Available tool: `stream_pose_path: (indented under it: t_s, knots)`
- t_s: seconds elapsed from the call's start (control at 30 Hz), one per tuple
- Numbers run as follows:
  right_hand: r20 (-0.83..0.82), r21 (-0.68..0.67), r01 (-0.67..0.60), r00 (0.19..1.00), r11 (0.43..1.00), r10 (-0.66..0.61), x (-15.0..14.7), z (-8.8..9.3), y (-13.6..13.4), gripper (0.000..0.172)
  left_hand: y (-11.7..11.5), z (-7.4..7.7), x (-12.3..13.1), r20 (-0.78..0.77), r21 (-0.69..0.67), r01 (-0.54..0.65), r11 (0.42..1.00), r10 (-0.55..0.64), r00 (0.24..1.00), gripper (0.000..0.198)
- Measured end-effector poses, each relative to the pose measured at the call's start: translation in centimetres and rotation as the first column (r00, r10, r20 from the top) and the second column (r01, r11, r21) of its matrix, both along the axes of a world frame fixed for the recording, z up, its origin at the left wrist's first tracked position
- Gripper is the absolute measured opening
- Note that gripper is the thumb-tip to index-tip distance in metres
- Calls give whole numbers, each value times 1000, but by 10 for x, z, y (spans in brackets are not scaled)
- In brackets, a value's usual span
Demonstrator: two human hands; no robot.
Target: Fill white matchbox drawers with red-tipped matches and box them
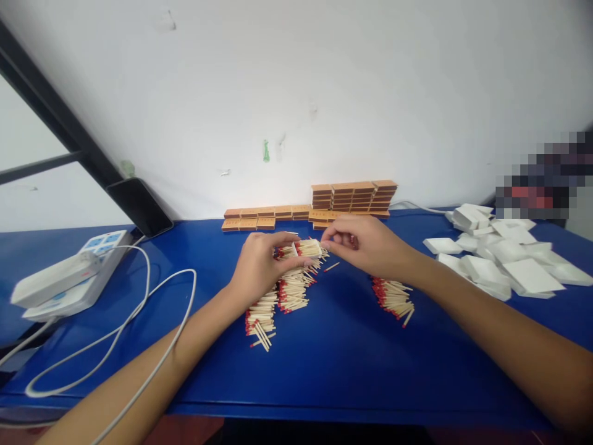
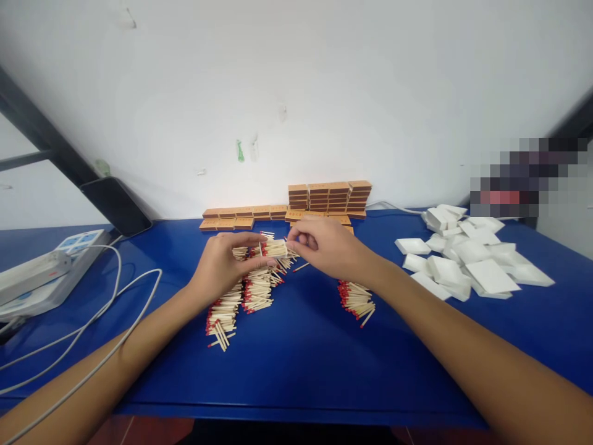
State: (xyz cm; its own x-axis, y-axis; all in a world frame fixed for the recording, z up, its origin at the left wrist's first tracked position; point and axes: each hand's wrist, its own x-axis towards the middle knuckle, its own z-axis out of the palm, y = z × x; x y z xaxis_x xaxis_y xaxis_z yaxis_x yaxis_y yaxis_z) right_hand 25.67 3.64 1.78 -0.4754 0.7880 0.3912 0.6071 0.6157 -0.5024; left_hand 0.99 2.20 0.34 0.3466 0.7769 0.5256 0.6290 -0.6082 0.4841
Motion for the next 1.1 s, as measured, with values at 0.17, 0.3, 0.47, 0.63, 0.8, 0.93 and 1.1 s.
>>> stream_pose_path:
  t_s: [0.17, 0.3, 0.47, 0.63, 0.8, 0.93, 1.1]
  knots:
    - [146, -83, 56, 988, 995, -44, 12, 1, 9, 16, 2, 1, -2, 56, -15, -85, 996, 85, 995, 30]
    - [282, -146, 93, 958, 985, -48, 19, -8, 19, 14, 3, 0, -3, 37, 24, -73, 997, 72, 997, 27]
    - [310, -35, 252, 923, 967, -229, 14, -21, 27, 26, 3, -1, -2, 6, 56, -63, 996, 62, 998, 27]
    - [386, 8, 453, 821, 892, -421, 1, -25, 28, 30, 2, 0, -1, -7, 69, -53, 996, 54, 999, 29]
    - [390, -82, 424, 846, 902, -363, 4, -28, 28, 17, 3, 1, -2, -17, 77, -69, 995, 71, 997, 34]
    - [361, -122, 353, 887, 928, -289, 15, -20, 27, 18, 4, 0, -3, -21, 81, -63, 995, 64, 998, 36]
    - [316, -247, 42, 948, 968, 40, 24, -9, 23, 19, 5, 0, -4, -16, 76, -59, 995, 60, 998, 32]
